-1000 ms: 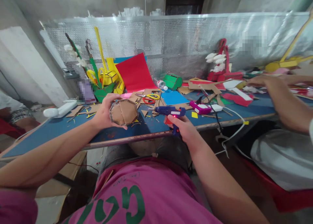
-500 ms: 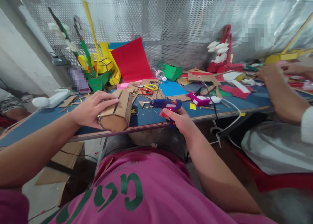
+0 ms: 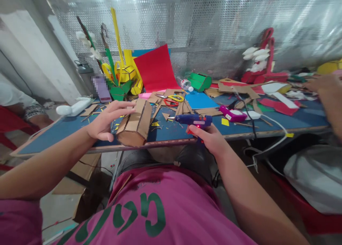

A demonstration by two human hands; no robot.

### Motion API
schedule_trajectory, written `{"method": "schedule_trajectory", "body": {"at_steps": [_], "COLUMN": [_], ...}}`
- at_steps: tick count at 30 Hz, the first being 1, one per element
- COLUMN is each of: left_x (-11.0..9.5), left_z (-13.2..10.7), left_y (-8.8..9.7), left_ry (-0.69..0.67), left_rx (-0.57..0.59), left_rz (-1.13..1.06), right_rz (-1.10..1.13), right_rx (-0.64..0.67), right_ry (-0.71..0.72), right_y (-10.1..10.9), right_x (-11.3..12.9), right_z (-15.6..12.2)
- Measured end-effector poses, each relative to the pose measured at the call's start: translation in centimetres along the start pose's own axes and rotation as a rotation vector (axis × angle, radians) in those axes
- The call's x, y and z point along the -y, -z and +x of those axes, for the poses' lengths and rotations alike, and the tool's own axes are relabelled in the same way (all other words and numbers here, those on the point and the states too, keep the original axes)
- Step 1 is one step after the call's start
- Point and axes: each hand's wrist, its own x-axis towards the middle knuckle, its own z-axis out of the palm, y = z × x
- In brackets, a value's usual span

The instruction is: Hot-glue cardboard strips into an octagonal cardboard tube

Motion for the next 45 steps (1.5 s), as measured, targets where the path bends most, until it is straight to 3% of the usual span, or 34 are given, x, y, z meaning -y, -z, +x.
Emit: {"method": "schedule_trajectory", "body": {"at_steps": [8, 13, 19, 22, 25, 29, 35, 45], "left_x": [0.0, 0.4, -0.5, 0.4, 2.0, 3.4, 3.0, 2.2], "left_z": [-0.5, -0.8, 2.6, 4.3, 5.2, 4.7, 2.8, 0.4], "left_y": [2.1, 2.8, 1.8, 1.6, 1.3, 0.5, -0.2, 1.7], "left_ry": [-0.097, -0.148, -0.152, -0.114, 0.007, 0.088, 0.109, 0.115], "left_rx": [0.185, 0.202, 0.250, 0.299, 0.342, 0.299, 0.195, 0.151], "left_rz": [0.249, 0.350, 0.287, 0.287, 0.297, 0.255, 0.297, 0.405], "right_rz": [-0.086, -0.090, -0.089, -0.077, 0.004, -0.004, -0.169, -0.182], "right_rx": [0.044, 0.047, 0.033, 0.044, 0.085, 0.148, 0.235, 0.237], "right_ry": [-0.014, -0.014, -0.028, -0.057, -0.090, -0.087, 0.021, -0.001], "right_y": [0.1, 0.0, -0.3, -0.1, 0.1, -0.4, -2.1, -2.0], "right_x": [0.7, 1.3, 0.9, 0.6, 0.7, 1.2, 2.5, 2.4], "right_z": [-0.1, -0.2, -0.3, 0.2, 1.0, 1.9, 1.5, 1.2]}}
